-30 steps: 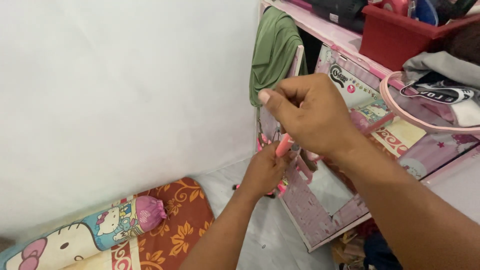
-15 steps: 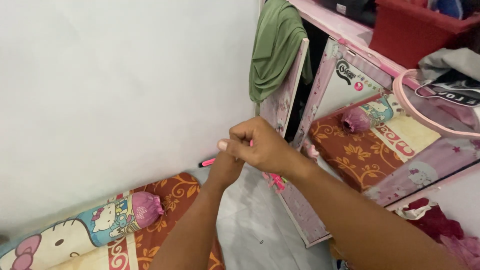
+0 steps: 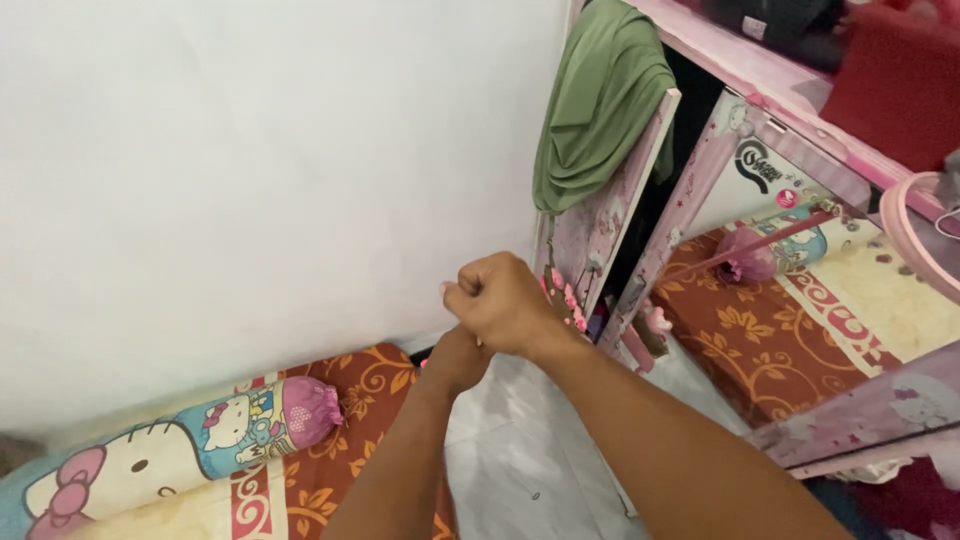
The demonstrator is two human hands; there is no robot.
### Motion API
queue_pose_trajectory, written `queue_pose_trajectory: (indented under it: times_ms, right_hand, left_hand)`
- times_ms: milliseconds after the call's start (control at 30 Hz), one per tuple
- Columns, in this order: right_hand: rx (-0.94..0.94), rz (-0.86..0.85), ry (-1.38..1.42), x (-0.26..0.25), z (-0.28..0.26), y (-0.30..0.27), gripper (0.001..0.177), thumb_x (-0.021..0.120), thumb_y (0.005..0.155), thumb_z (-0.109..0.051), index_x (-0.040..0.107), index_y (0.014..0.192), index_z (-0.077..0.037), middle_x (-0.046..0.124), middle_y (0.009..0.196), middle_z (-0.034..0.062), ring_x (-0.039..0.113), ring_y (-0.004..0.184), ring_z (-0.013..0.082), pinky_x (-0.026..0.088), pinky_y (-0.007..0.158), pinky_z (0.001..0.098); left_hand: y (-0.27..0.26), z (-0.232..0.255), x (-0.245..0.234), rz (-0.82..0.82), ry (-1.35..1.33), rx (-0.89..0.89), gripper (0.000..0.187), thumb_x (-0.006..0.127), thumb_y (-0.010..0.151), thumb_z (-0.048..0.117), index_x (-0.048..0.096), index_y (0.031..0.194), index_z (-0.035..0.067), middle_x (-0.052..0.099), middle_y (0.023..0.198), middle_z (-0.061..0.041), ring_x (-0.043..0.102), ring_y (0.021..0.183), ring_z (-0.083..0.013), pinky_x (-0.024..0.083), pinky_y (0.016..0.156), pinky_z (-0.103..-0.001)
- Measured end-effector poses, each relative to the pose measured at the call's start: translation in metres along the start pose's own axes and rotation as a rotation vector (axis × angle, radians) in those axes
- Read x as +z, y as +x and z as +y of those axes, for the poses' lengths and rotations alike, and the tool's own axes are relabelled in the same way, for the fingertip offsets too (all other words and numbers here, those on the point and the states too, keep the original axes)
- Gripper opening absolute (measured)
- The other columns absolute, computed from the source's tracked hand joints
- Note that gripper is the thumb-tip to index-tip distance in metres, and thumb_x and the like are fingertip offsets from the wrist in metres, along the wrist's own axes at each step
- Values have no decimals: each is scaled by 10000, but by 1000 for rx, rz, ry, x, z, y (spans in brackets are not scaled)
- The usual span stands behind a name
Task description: The person assembles a pink broom by connecting its handle sections and attaching the brush head. The person then moves the assembled broom toward a doorway.
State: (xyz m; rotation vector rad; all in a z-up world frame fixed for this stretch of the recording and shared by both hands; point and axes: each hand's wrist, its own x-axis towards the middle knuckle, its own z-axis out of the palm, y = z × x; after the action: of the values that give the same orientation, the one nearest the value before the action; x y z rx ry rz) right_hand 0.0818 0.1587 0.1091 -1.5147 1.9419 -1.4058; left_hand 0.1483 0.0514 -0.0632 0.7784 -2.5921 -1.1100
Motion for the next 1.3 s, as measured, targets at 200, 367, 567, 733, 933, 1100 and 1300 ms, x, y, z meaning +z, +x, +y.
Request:
queue_pose_trajectory:
  times_ms: [200,367,567,733,933,1100,1300]
  right_hand:
    - [110,67,-144,-29,-30,31,481,715,861,-262,510,500,-19,433,420,55,368,412,140,359,425,367]
    - [67,60,-112,-58,-77,31,483,694,882,-280,520,498,-45,476,415,23,428,382,101,381,399,325]
    - [-73,47,-13,-83,-117,27,513,671,931,-269,468,509,-57,451,440,-22,413,409,67,359,395,307]
    - [-137,68,-34,-78,-128,21,526,670,948,-249,456,510,-53,439,440,-29,406,417,54,351,387,291]
    - [-58,-38,46,-38,-85,22,509,675,913,-223,470,487,-38,456,393,-11,445,343,59,332,339,300]
    - [-123,-255,-18,16,-6,14,450,701,891,-202,495,545,-2,409,469,37,347,486,73,318,428,333]
    - [26,-218,164,18,-5,17,433,680,912,-184,521,549,-8,510,486,22,451,469,68,402,431,301]
  left_hand:
    - [-18,43,-19,90,-37,86,384,622,958,423,663,1151,93,733,1026,-222,683,999,-421,522,860,-493]
    - [-48,100,-50,52,-73,60,387,603,941,467,682,1031,98,737,893,-183,705,865,-392,530,775,-484]
    - [-56,142,-82,73,50,74,424,587,934,515,693,981,108,736,837,-158,691,828,-383,510,734,-496]
    - [-45,140,-97,106,45,70,403,613,922,504,706,1049,134,740,899,-152,689,865,-384,518,751,-492]
    - [-13,77,-88,103,-21,57,343,635,953,386,682,1105,81,762,1041,-147,706,998,-366,544,831,-466]
    - [28,-60,-19,104,-168,344,371,524,1002,182,567,1337,28,649,1345,-177,622,1265,-304,513,1005,-419]
    - [6,-29,-45,-60,-142,134,408,586,975,239,550,1341,64,677,1292,-157,635,1220,-314,517,981,-421]
